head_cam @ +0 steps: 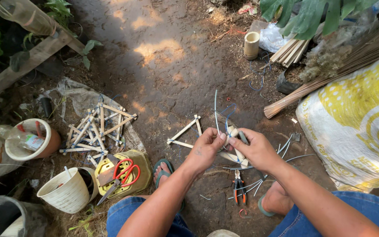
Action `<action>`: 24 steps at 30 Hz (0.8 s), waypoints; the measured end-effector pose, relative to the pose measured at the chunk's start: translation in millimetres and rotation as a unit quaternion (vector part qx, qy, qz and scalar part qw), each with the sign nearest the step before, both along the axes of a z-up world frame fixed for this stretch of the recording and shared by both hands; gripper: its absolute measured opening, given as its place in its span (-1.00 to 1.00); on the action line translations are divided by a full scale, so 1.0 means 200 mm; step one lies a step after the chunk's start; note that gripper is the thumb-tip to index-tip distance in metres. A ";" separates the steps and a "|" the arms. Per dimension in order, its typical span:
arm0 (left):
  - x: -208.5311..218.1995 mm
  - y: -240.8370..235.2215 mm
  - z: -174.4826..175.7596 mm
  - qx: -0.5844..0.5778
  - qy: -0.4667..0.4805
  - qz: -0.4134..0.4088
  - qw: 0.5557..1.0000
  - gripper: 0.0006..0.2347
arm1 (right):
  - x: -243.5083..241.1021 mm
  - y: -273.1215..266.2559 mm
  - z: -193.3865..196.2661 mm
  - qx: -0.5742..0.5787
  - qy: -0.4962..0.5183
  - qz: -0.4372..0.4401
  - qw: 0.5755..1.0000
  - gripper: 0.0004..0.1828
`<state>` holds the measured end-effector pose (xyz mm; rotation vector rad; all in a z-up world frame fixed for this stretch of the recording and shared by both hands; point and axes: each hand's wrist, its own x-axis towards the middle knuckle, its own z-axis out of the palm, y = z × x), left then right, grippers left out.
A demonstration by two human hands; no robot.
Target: The person assembles small triangular wooden frames by wrapping and twisting metal wire around the joints using pliers. They repeatedly bend, twist, and trim the wire to secure the pieces together.
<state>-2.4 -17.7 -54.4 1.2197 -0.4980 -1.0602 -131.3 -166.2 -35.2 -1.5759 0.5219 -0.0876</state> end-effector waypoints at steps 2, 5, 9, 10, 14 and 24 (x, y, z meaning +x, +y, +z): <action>0.00 0.01 0.01 0.024 0.024 0.003 0.999 -0.83 | 0.01 0.01 0.02 0.008 -0.001 0.001 1.000 -0.74; 0.00 0.02 0.02 0.032 0.081 0.032 0.996 -0.83 | 0.02 -0.01 0.06 0.020 -0.008 0.015 1.000 -0.71; -0.03 0.02 0.01 0.039 0.104 0.071 0.991 -0.80 | 0.02 -0.05 0.09 -0.046 -0.017 0.057 0.997 -0.65; -0.04 0.03 0.00 0.031 0.110 0.076 0.990 -0.80 | 0.01 -0.05 0.10 -0.080 -0.034 0.070 0.994 -0.65; -0.04 0.03 -0.02 0.007 0.149 0.090 0.985 -0.78 | 0.02 -0.07 0.11 -0.160 -0.062 0.092 0.981 -0.65; -0.03 0.03 0.01 -0.042 0.135 0.058 0.988 -0.55 | 0.05 -0.11 -0.01 -0.066 -0.003 0.053 0.996 -0.76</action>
